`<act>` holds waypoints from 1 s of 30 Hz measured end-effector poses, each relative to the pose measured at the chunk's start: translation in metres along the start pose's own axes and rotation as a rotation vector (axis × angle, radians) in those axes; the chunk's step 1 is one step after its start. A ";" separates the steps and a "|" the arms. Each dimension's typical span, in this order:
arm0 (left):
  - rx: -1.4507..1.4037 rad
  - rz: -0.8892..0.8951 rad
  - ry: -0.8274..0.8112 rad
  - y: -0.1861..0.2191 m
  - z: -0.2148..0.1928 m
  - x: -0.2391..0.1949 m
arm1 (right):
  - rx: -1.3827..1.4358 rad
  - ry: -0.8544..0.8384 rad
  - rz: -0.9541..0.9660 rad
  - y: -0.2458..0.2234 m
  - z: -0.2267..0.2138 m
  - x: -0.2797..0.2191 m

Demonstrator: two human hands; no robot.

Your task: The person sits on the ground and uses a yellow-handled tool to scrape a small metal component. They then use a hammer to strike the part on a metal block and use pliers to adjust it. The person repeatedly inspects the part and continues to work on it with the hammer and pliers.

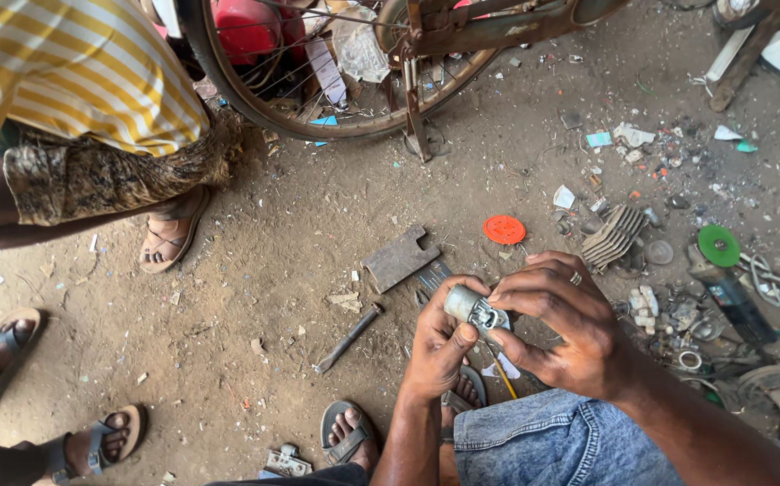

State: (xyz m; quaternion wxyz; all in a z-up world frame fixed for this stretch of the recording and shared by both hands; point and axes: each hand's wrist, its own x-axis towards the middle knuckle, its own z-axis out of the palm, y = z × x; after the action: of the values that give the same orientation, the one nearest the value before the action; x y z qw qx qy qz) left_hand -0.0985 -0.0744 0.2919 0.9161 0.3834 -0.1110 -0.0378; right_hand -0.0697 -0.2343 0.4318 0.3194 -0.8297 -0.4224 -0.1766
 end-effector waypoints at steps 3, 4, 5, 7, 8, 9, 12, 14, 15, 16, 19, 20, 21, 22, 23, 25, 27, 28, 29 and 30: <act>0.018 -0.007 -0.005 -0.001 -0.003 0.000 | -0.003 -0.004 0.003 0.001 0.002 -0.003; 0.022 -0.010 -0.006 -0.001 -0.004 0.000 | -0.004 -0.007 0.001 0.002 0.002 -0.004; 0.037 -0.030 0.004 -0.002 -0.004 0.000 | -0.003 -0.012 0.003 0.003 0.002 -0.004; 0.066 -0.069 0.028 -0.003 -0.004 -0.001 | 0.003 -0.026 0.008 0.005 0.002 -0.007; 0.064 -0.057 0.020 -0.003 -0.004 -0.002 | 0.002 -0.026 0.007 0.005 0.003 -0.007; 0.061 -0.044 0.012 -0.002 -0.004 -0.002 | 0.001 -0.026 0.006 0.005 0.003 -0.007; 0.058 -0.019 0.003 -0.001 -0.002 -0.001 | -0.009 -0.022 0.009 0.005 0.003 -0.007; 0.054 -0.008 0.002 0.000 -0.001 -0.001 | -0.010 -0.014 0.012 0.005 0.003 -0.008; 0.051 -0.005 0.001 0.000 0.000 -0.001 | -0.005 -0.009 0.013 0.005 0.003 -0.008; 0.048 0.001 0.000 0.001 0.001 0.000 | -0.001 -0.004 0.012 0.005 0.002 -0.008; 0.035 0.001 0.007 0.004 0.003 0.001 | -0.009 0.011 0.017 0.006 0.003 -0.009; 0.037 0.004 0.010 0.006 0.004 0.002 | -0.004 0.016 0.014 0.006 0.003 -0.009; 0.040 0.007 0.013 0.007 0.005 0.002 | 0.001 0.021 0.010 0.006 0.004 -0.009; 0.042 0.011 0.016 0.009 0.007 0.003 | 0.005 0.026 0.006 0.005 0.004 -0.009; 0.005 0.027 -0.007 0.010 0.009 0.004 | 0.006 0.033 0.006 0.004 0.004 -0.008; -0.069 0.059 -0.053 0.012 0.011 0.005 | 0.009 0.047 0.006 0.001 0.005 -0.005; -0.012 0.074 -0.012 0.014 0.012 0.009 | 0.018 0.046 0.006 0.001 0.004 -0.001; 0.016 0.080 0.010 0.015 0.012 0.009 | 0.023 0.045 0.007 0.000 0.004 0.000; 0.003 0.092 0.004 0.015 0.012 0.009 | 0.016 0.050 0.005 0.000 0.005 0.001; -0.011 0.101 0.001 0.015 0.011 0.007 | 0.012 0.053 0.008 0.001 0.006 0.001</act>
State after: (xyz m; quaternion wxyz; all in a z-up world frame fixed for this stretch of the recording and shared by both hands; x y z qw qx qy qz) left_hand -0.0947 -0.0724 0.3116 0.9191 0.3722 -0.1292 0.0081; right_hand -0.0685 -0.2299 0.4277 0.3364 -0.8243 -0.4116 -0.1947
